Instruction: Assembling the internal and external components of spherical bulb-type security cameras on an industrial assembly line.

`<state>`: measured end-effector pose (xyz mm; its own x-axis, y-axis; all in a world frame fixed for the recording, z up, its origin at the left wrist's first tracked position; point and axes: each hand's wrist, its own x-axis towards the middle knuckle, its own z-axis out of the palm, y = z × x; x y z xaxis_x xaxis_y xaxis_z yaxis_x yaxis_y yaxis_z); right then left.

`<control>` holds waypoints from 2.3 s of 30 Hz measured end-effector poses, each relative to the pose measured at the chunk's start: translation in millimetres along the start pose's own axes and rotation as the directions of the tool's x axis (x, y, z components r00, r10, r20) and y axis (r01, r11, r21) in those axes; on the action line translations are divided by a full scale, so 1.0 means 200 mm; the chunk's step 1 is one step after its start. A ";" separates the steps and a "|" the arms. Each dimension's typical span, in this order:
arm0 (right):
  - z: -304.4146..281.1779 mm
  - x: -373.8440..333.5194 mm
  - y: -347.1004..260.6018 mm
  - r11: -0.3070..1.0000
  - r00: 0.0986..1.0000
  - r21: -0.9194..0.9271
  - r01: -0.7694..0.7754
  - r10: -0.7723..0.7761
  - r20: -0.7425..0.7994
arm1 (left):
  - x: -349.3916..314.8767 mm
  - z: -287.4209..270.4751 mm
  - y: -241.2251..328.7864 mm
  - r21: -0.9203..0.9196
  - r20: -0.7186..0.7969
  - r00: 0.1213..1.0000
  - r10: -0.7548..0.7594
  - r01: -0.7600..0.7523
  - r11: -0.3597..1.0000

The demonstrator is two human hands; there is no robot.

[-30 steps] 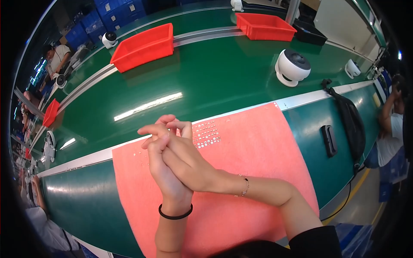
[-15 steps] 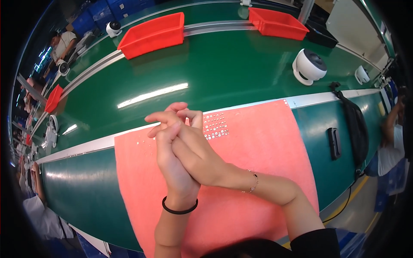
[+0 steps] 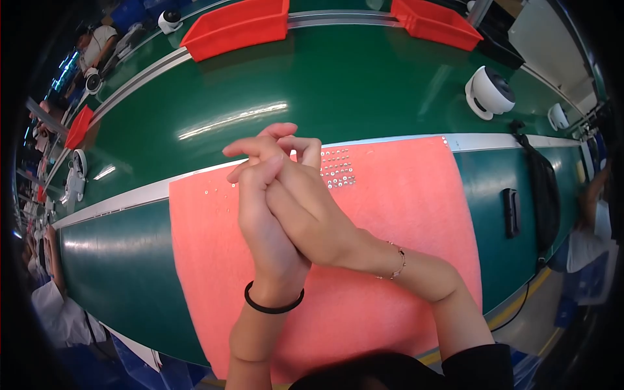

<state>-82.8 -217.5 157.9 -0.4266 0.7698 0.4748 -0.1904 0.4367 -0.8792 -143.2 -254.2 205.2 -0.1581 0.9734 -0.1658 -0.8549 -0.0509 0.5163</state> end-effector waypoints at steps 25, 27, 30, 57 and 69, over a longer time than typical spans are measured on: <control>-0.29 0.05 -0.17 0.750 0.861 -0.662 -0.004 0.339 0.379 | 0.05 -0.03 -0.11 0.158 -0.068 0.990 -0.126 0.136 0.978; -0.31 0.03 -0.26 0.659 0.899 -0.750 0.055 0.294 0.324 | 0.03 -0.02 -0.11 0.151 -0.088 0.977 -0.193 0.205 0.967; -0.32 -0.03 -0.31 0.465 0.900 -0.864 0.190 0.269 0.343 | 0.06 -0.08 -0.12 0.363 -0.154 0.977 0.148 -0.083 0.928; -0.27 0.00 -0.28 0.592 0.800 -0.706 0.389 0.163 0.578 | 0.11 -0.09 0.08 0.299 -0.033 0.963 0.269 -0.248 0.922; -0.28 0.06 -0.26 0.720 0.930 -0.663 0.205 0.067 0.360 | 0.09 -0.03 0.02 0.553 0.309 0.944 -0.120 -0.076 0.830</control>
<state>-28.7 -204.8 210.7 -0.7282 0.5775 0.3690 0.3612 0.7810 -0.5095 -153.4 -238.0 199.4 0.1054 0.9936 0.0410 -0.4242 0.0076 0.9055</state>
